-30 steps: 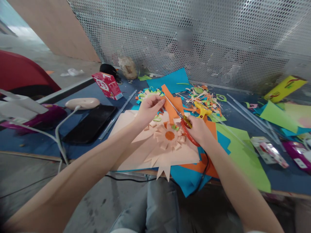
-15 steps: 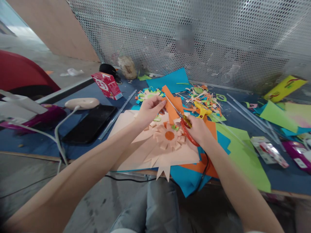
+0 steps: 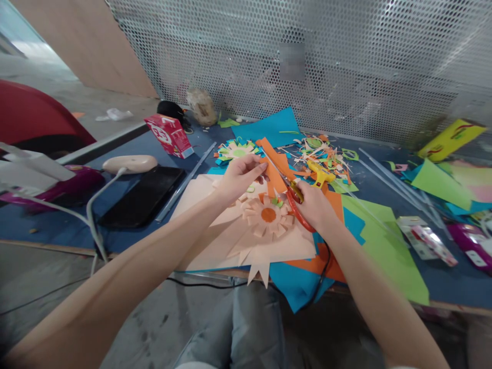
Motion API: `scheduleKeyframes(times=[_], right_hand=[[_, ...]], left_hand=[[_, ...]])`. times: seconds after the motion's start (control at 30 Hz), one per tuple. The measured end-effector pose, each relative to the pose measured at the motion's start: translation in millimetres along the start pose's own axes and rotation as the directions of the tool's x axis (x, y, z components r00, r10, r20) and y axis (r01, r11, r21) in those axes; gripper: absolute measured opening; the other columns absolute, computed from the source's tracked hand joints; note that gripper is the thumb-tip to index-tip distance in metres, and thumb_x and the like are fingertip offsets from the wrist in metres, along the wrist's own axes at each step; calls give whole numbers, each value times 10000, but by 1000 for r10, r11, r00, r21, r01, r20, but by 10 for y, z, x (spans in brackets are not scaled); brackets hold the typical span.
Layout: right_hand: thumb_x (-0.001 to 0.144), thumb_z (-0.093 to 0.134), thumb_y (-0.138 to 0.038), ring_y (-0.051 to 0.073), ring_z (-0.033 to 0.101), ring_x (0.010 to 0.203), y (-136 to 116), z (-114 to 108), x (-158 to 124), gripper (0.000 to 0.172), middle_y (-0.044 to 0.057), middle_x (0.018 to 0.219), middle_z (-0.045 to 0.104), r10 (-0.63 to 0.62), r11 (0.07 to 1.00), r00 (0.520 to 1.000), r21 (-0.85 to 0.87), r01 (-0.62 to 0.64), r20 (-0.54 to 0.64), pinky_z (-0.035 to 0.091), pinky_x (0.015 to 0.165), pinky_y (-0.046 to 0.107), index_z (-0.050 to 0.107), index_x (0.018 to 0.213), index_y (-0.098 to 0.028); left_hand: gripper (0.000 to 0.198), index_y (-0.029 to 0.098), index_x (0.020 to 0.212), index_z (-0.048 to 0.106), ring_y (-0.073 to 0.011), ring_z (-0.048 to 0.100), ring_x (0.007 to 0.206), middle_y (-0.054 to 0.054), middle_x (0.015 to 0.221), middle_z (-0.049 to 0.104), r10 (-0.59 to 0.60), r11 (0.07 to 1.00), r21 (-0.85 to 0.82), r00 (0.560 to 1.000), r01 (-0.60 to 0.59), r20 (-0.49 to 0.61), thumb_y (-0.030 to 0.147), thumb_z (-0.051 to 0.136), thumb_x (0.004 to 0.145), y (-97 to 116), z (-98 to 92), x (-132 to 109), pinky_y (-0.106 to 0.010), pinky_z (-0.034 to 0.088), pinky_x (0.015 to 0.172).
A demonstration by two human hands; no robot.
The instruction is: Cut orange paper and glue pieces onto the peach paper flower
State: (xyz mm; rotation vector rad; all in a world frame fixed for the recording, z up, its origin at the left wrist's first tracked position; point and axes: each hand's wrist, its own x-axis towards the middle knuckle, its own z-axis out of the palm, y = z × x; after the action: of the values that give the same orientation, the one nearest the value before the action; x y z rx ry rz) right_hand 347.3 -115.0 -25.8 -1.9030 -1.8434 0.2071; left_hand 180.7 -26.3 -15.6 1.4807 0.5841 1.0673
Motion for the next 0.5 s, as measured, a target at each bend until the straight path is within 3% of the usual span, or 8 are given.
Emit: scheduleKeyframes(times=[0.37,0.5], right_hand=[[740,502,-499,118,434,515,-20,-20,-2,321,1,571,519,11,1000,1000,5,-11,1,276,490,229,471,629,-199],[748,510,-464,108,409,499,6,-22,2,296,-7,557,490,10,999,998,-39,-12,-54,255,478,232,457,624,-200]], left_hand=[[58,151,713,520,-64,572,494,24,554,588,-18,1000,13,1000,18,1,125,533,763,-63,-16,28,-160,426,457],[85,158,676,521,-63,543,461,31,516,569,-2,993,118,997,11,-81,116,523,750,-87,-101,92,-161,388,421]])
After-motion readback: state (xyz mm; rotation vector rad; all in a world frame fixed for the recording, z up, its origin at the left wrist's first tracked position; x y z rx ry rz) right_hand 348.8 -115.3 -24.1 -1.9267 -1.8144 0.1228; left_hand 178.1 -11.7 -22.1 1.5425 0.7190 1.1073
